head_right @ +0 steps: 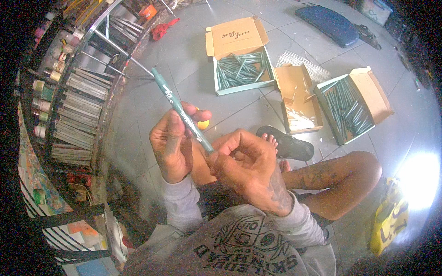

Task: The person is sitting cross-legged on the floor and assembling pens by inserting white components into blue tubes and attaching caps before placing them into boxes.

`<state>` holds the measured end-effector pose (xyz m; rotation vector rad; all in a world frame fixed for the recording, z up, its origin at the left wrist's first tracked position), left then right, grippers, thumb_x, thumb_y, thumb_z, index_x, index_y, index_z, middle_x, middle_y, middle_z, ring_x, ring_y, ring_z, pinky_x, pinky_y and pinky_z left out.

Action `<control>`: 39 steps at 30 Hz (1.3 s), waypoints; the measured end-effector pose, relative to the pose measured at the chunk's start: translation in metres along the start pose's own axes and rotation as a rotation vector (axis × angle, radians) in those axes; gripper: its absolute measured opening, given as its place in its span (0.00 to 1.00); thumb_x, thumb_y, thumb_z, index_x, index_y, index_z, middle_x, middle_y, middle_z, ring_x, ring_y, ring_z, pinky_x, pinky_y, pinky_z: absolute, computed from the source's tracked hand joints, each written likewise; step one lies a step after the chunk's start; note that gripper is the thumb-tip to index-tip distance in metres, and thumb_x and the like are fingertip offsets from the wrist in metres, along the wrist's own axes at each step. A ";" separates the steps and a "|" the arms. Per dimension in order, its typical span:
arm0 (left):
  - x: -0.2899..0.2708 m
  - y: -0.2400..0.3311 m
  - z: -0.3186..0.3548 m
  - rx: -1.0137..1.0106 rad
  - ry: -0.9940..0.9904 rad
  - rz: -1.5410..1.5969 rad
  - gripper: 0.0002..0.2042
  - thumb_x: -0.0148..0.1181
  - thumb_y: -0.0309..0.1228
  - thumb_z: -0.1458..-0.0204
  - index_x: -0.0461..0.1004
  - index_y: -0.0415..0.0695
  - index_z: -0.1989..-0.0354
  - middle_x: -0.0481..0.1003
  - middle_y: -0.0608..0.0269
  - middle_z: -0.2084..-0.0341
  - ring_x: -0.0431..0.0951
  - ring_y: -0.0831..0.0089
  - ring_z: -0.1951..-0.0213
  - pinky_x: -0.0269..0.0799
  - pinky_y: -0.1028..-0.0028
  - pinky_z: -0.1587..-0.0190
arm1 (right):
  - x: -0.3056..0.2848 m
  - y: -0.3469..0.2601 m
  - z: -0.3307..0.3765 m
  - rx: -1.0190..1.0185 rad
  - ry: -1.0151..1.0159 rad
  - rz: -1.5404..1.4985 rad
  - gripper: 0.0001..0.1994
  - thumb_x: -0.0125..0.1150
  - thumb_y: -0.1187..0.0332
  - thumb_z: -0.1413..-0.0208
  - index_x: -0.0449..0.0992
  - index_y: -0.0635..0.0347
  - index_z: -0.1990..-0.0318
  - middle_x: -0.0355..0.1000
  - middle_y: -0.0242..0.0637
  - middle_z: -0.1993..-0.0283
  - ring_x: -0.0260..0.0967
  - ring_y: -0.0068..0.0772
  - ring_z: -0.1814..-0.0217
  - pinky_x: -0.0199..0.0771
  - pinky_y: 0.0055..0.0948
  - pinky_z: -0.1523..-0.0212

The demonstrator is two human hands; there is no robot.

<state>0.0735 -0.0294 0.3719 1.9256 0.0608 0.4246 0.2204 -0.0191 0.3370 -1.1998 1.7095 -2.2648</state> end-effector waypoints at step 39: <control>-0.001 -0.010 0.000 -0.247 0.056 -0.049 0.17 0.54 0.38 0.35 0.79 0.33 0.57 0.83 0.56 0.68 0.63 0.87 0.78 0.59 0.84 0.72 | 0.010 -0.066 -0.017 -0.578 0.046 0.669 0.14 0.68 0.72 0.55 0.77 0.61 0.58 0.70 0.34 0.62 0.64 0.26 0.68 0.65 0.25 0.67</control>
Point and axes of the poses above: each hand's wrist, its own z-axis away from the middle knuckle, its own x-axis out of the palm, y = z × x, the point moved 7 cm from there along -z, towards the middle knuckle
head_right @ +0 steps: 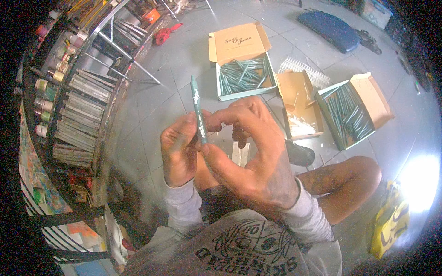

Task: The person is sitting cross-legged on the floor and assembling pens by inserting white components into blue tubes and attaching caps before placing them into boxes.

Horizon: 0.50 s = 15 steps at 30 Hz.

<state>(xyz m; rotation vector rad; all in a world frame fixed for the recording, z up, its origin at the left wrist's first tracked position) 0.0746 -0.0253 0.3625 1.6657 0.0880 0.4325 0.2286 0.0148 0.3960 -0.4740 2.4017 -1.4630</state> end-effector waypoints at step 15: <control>0.001 -0.013 0.004 0.000 0.026 -0.106 0.15 0.61 0.37 0.38 0.82 0.35 0.57 0.77 0.73 0.78 0.60 0.91 0.80 0.52 0.86 0.79 | 0.015 -0.001 0.000 -0.258 0.041 0.160 0.05 0.63 0.81 0.50 0.74 0.68 0.66 0.66 0.43 0.67 0.66 0.38 0.67 0.67 0.32 0.67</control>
Point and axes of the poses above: each hand's wrist, its own z-axis away from the middle knuckle, its own x-axis out of the palm, y = z × x, the point moved 7 cm from there along -z, towards the middle knuckle
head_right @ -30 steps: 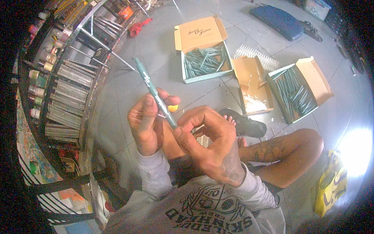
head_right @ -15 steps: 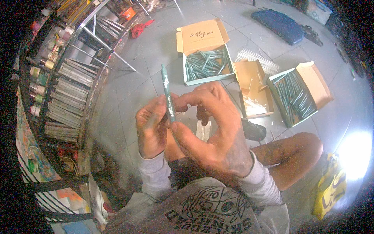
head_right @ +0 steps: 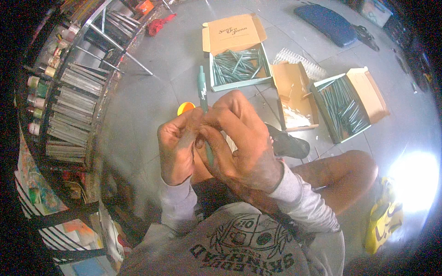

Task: The person is sitting cross-legged on the floor and assembling pens by inserting white components into blue tubes and attaching caps before placing them into boxes.

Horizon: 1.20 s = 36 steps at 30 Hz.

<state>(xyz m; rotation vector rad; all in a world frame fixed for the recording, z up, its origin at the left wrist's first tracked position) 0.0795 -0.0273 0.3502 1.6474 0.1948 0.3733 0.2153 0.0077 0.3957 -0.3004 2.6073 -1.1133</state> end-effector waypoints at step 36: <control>-0.007 0.011 -0.011 0.058 -0.016 0.138 0.17 0.53 0.39 0.34 0.78 0.35 0.56 0.83 0.49 0.65 0.59 0.88 0.78 0.54 0.87 0.74 | 0.004 0.021 0.064 0.686 -0.042 -0.404 0.08 0.64 0.69 0.42 0.73 0.61 0.68 0.69 0.28 0.76 0.63 0.17 0.74 0.63 0.22 0.69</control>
Point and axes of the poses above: each hand's wrist, its own z-axis away from the middle knuckle, its own x-axis out of the palm, y = z × x, the point moved 7 cm from there along -z, towards the middle knuckle
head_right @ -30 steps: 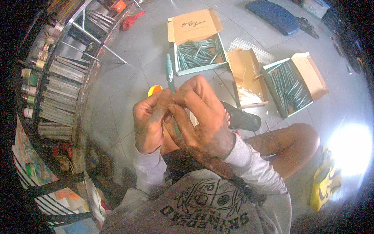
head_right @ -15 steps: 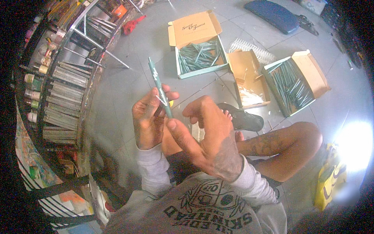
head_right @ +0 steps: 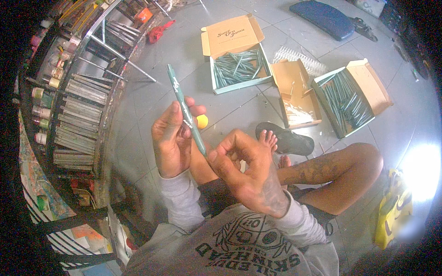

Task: The person is sitting cross-legged on the floor and assembling pens by inserting white components into blue tubes and attaching caps before placing them into boxes.

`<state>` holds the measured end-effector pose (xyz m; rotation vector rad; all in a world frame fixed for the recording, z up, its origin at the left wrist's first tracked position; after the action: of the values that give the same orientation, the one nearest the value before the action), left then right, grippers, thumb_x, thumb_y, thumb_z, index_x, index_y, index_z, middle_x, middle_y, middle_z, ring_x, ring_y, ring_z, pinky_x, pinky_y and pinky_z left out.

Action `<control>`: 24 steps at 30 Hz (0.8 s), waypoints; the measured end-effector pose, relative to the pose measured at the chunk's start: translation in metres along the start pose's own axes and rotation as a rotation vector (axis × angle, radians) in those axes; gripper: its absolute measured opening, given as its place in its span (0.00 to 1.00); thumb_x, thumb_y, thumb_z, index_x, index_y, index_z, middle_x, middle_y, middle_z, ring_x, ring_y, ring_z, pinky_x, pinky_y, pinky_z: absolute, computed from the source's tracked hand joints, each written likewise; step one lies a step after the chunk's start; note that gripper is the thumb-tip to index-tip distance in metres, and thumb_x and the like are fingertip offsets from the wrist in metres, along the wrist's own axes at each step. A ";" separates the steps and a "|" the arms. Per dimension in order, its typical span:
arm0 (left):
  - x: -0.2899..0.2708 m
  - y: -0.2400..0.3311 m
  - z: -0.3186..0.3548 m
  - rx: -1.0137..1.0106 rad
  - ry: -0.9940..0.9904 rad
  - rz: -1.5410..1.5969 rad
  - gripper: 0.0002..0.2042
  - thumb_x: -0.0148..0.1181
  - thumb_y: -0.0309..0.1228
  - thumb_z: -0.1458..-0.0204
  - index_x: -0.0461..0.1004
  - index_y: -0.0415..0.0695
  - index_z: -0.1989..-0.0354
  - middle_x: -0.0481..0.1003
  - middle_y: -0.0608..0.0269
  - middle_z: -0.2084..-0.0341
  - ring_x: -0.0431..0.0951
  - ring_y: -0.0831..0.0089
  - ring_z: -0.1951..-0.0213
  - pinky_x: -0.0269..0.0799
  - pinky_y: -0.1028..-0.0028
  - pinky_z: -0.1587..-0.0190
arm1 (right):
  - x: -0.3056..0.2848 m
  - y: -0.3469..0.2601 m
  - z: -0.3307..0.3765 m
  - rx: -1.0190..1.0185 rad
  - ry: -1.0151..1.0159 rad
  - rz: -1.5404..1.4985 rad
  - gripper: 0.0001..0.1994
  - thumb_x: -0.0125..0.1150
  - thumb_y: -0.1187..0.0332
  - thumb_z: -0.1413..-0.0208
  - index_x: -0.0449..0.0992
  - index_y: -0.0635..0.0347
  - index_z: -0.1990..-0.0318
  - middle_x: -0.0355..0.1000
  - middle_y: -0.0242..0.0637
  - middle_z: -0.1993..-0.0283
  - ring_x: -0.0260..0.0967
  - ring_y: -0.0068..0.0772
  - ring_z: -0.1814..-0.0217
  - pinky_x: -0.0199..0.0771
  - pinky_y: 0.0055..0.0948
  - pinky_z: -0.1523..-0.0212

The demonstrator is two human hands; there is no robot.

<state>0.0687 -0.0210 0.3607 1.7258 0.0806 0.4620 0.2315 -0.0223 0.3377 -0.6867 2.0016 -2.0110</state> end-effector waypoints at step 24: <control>0.001 0.009 -0.001 0.026 0.004 -0.004 0.17 0.54 0.39 0.34 0.79 0.34 0.56 0.82 0.48 0.66 0.65 0.88 0.76 0.56 0.85 0.74 | 0.003 -0.001 0.007 -0.020 -0.036 -0.003 0.06 0.63 0.71 0.42 0.73 0.61 0.67 0.69 0.27 0.73 0.64 0.16 0.72 0.63 0.20 0.65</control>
<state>0.0670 -0.0218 0.3695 1.7504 0.0932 0.4633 0.2326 -0.0295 0.3386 -0.7253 2.0040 -1.9688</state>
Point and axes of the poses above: each hand's wrist, its own z-axis away from the middle knuckle, its own x-axis out of the palm, y = z × x, the point moved 7 cm from there along -z, towards the middle knuckle
